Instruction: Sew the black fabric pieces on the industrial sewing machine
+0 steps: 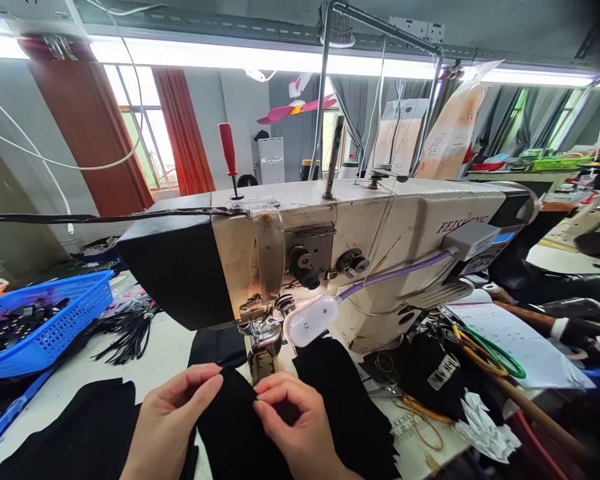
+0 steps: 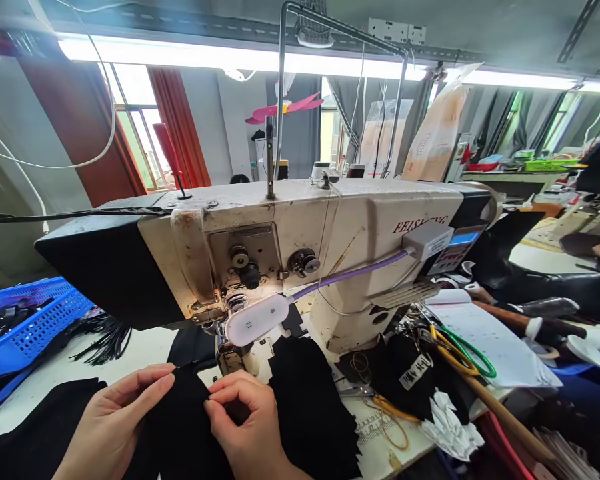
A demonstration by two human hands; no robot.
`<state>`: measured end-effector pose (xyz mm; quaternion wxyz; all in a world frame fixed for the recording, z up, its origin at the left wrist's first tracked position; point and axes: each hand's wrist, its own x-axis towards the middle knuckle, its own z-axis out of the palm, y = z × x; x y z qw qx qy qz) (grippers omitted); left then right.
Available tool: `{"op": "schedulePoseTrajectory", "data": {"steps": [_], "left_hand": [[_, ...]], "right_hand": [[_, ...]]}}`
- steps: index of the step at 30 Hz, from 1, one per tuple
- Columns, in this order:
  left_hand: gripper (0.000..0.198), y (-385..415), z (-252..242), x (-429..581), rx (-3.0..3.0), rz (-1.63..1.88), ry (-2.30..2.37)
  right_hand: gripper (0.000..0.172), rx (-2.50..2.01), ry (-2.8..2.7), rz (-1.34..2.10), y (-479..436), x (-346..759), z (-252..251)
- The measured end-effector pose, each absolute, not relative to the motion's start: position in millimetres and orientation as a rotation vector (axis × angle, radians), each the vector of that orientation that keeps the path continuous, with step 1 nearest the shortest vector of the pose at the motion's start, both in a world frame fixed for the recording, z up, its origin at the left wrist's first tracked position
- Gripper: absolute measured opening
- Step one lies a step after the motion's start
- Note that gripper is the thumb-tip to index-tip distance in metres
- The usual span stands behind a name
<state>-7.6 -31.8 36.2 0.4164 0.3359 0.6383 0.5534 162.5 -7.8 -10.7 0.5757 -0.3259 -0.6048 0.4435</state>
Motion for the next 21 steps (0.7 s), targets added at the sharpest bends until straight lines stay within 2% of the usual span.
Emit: {"op": "schedulePoseTrajectory", "data": {"steps": [8,21], "left_hand": [[0.044,-27.6,34.8,-8.7,0.761,1.347,1.556],[0.038,-19.8,19.8,-9.3,0.831,1.338,1.537]], "right_hand": [[0.014,-0.885,-1.351,1.259,-9.1,163.5,-9.5],[0.013,-0.959,-1.225,1.248,-8.9,150.7,-22.1]]}}
